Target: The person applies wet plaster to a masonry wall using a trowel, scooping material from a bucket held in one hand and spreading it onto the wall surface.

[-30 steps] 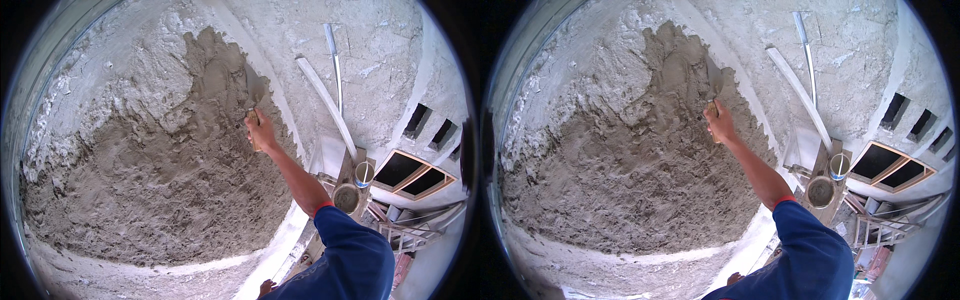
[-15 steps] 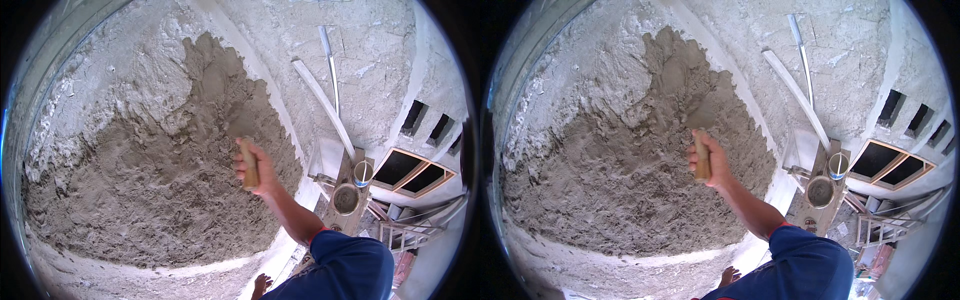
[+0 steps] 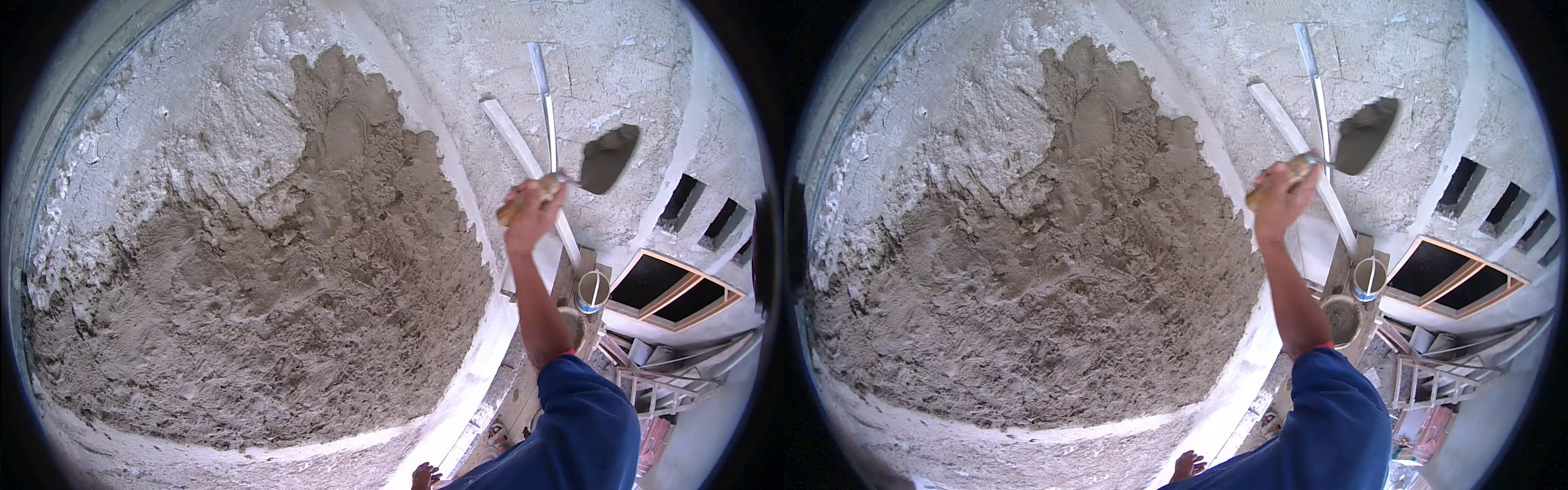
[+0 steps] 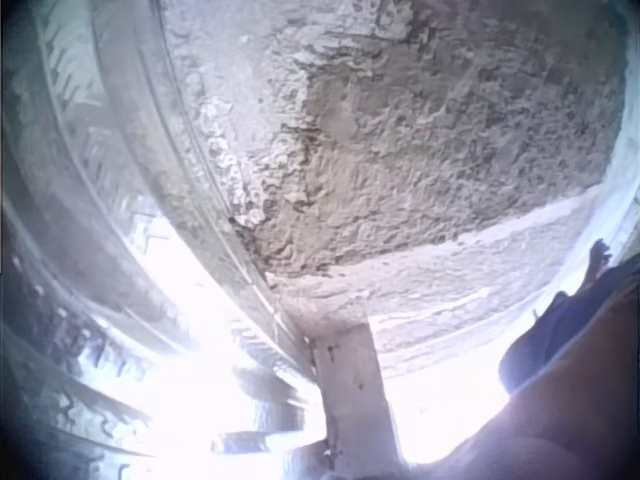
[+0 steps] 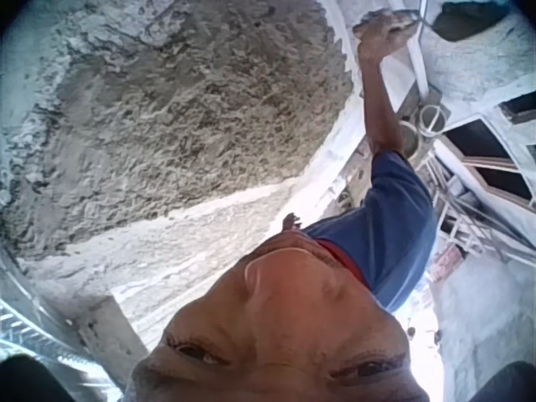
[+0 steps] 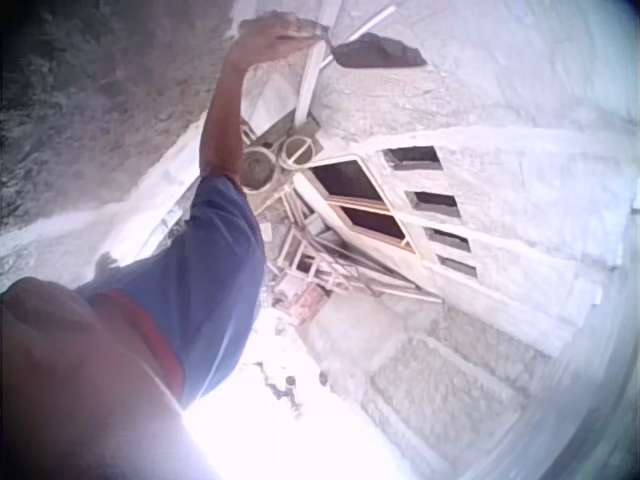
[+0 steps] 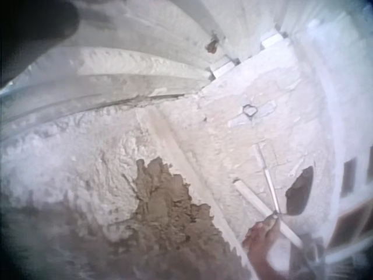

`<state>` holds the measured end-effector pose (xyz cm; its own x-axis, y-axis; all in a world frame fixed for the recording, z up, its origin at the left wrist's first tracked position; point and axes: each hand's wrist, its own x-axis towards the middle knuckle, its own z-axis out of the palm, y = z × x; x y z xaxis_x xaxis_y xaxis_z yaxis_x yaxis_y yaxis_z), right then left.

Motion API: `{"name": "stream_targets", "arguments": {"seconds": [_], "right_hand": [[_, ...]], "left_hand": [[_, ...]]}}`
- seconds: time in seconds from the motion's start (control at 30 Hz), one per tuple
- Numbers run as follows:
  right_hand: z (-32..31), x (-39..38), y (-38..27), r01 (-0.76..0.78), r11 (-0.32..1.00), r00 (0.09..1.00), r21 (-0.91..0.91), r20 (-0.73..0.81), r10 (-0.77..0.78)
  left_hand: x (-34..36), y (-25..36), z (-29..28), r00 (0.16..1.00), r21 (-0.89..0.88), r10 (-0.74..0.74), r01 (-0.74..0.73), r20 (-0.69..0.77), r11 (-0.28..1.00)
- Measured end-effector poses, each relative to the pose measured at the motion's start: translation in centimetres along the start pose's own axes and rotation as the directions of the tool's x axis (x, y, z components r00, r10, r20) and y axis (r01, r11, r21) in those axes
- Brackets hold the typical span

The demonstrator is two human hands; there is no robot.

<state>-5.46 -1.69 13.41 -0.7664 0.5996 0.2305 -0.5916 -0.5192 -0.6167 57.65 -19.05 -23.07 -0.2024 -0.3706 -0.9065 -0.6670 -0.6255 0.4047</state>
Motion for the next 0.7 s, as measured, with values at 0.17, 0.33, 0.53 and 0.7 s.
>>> {"name": "stream_targets", "arguments": {"seconds": [0.17, 0.33, 0.53, 0.7], "right_hand": [[3.9, -7.1, 10.0, 0.204, 0.728, 0.673, -0.655, 0.634, 0.381], [0.1, -8.2, 9.5, -0.174, 0.894, 0.69, -0.412, 0.597, 0.41], [-4.1, -4.4, 13.8, -0.695, 0.686, 0.609, -0.217, 0.33, 0.721], [-0.7, -5.1, 15.3, -0.706, 0.664, 0.504, -0.245, 0.484, 0.715]], "left_hand": [[1.3, -3.4, -1.8, 0.962, 0.048, 0.174, -0.188, 0.209, 0.981], [-1.4, -1.6, 3.5, 0.996, -0.128, 0.033, -0.023, 0.077, 0.992], [-2.7, 0.1, 5.8, 0.999, -0.036, 0.038, -0.037, 0.029, 0.999], [-3.5, 1.5, 6.2, 0.995, 0.046, 0.066, -0.063, -0.071, 0.997]]}}
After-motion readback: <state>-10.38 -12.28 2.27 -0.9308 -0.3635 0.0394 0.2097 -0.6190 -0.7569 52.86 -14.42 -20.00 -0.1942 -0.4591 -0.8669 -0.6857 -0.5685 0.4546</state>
